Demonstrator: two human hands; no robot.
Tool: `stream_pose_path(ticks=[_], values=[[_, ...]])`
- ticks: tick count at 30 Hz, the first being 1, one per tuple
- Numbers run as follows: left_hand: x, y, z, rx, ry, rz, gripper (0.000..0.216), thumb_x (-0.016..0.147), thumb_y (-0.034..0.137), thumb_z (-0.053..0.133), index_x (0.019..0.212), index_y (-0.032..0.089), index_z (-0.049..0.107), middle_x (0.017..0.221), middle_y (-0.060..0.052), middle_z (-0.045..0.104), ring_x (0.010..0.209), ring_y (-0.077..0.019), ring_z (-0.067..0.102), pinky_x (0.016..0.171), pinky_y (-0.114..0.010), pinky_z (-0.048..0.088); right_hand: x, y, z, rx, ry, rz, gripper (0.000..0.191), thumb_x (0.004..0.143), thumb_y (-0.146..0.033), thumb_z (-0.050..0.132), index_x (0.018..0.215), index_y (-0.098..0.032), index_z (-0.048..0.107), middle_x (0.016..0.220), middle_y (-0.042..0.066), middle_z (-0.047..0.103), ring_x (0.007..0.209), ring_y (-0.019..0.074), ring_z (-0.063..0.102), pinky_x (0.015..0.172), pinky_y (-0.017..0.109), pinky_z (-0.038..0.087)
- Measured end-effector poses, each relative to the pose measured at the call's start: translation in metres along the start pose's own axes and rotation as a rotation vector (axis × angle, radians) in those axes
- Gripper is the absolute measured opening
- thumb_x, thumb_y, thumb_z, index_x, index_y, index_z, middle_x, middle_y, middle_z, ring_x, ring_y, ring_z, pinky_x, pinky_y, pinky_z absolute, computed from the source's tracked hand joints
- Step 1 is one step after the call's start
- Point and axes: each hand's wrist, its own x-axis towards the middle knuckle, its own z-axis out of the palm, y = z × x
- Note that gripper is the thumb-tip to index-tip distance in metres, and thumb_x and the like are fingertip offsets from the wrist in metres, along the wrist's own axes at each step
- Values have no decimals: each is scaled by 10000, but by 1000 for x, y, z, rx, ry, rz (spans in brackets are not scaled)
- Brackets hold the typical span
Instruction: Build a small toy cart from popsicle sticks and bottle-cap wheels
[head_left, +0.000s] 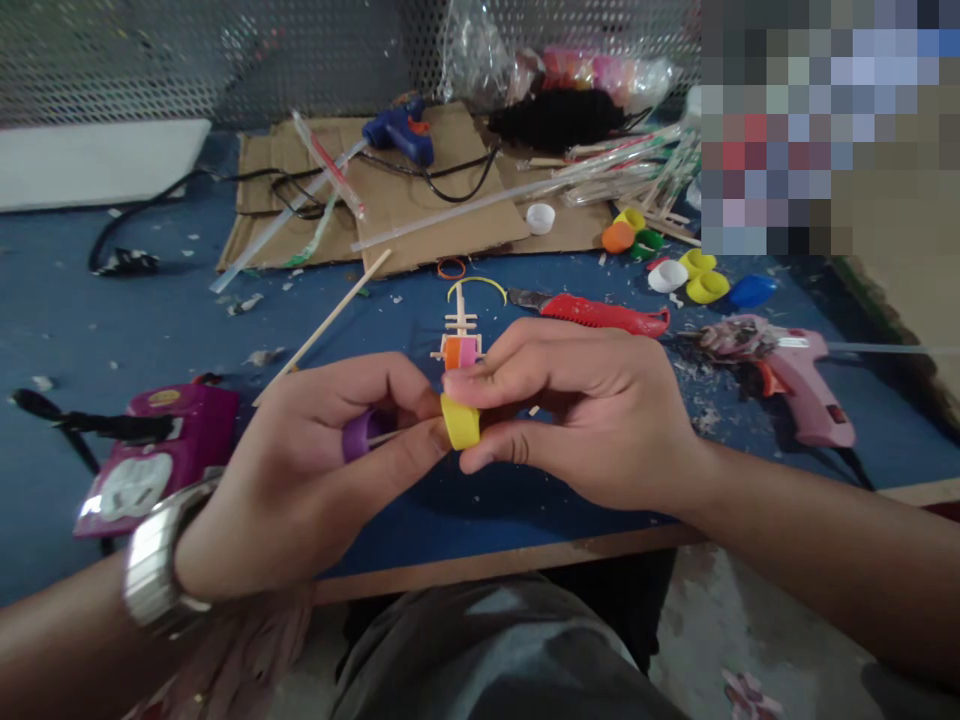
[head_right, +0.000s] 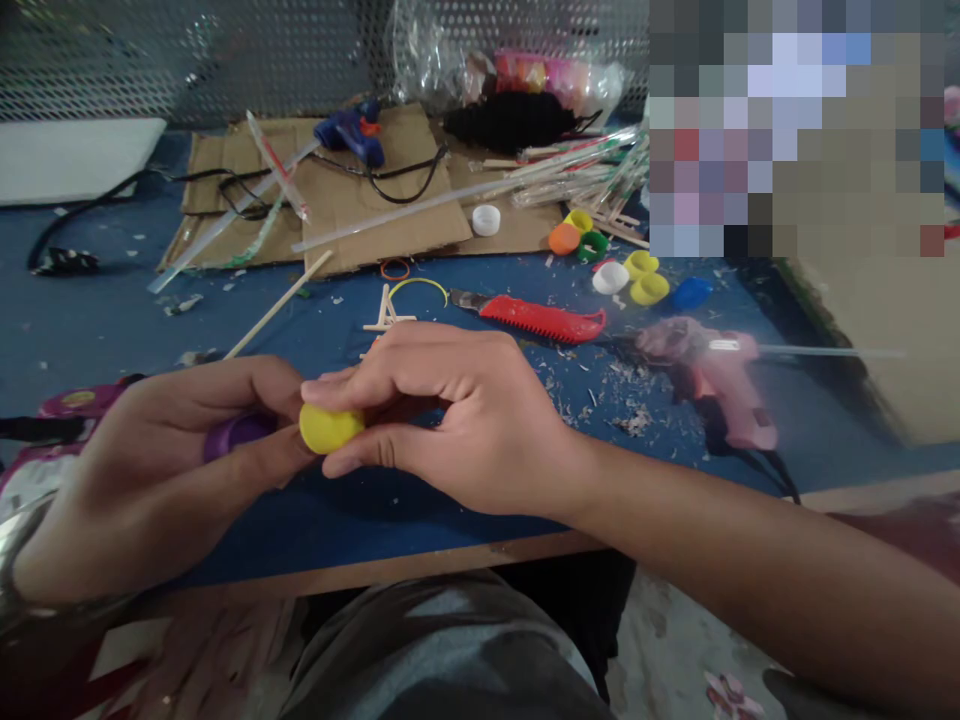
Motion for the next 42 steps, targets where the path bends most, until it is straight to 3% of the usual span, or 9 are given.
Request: stream_pose_path(ticks=[4,8,11,15,21,28,32,37,42], values=[[5,-2,-3,-155,-114,-125,218,953,319,755,761,228,706,597,47,592,482,-93,433,432,-221,358,1,-2,0,-2,11,11,228,780,-156,995,960,-232,877,947,-3,847,900,159,798,860,290,663],[-1,0,2,155,53,100,140,916,210,738,786,235,693,667,51,669,543,-96,544,504,-222,415,2,1,6,308,62,327,270,708,-229,1042,915,-226,867,849,-20,827,740,139,773,662,258,644],[-7,1,7,354,137,235,120,924,174,713,832,240,674,696,64,697,557,-91,577,573,-238,452,3,4,9,506,33,496,320,664,-232,1062,903,-217,849,777,-36,807,685,131,760,645,252,639],[-7,0,6,348,162,242,127,916,173,690,816,236,644,659,69,659,522,-88,536,533,-238,429,5,3,9,491,32,471,372,642,-193,1062,937,-207,835,842,-28,804,739,126,745,705,259,636],[0,-6,3,233,202,236,98,970,192,693,879,224,710,760,37,742,619,-110,636,582,-238,490,18,2,-7,574,92,425,287,856,-246,902,1108,-201,772,935,-2,795,770,138,772,717,265,656],[8,-27,13,411,-83,345,126,982,193,688,906,212,787,957,-58,788,935,-231,723,860,-376,569,31,4,-21,713,119,501,307,861,-148,663,1162,-165,720,1006,56,820,759,171,800,669,280,663],[10,-35,15,513,-163,285,63,955,238,752,985,220,804,1040,-83,798,998,-294,719,931,-464,577,32,0,-19,707,42,504,251,873,-105,606,1067,-145,759,979,68,815,775,178,815,655,254,653],[7,-30,12,405,74,232,501,859,457,903,1223,199,676,1120,-96,761,1014,-292,712,901,-431,583,34,-4,-15,674,-109,608,212,897,-72,592,1035,-138,739,854,39,771,733,178,806,671,274,678],[4,-25,13,148,169,289,485,875,376,910,1243,209,641,1061,-48,759,863,-180,692,759,-299,554,32,-8,-7,636,-133,671,149,902,-95,610,1018,-148,686,828,13,725,678,170,785,597,261,658]])
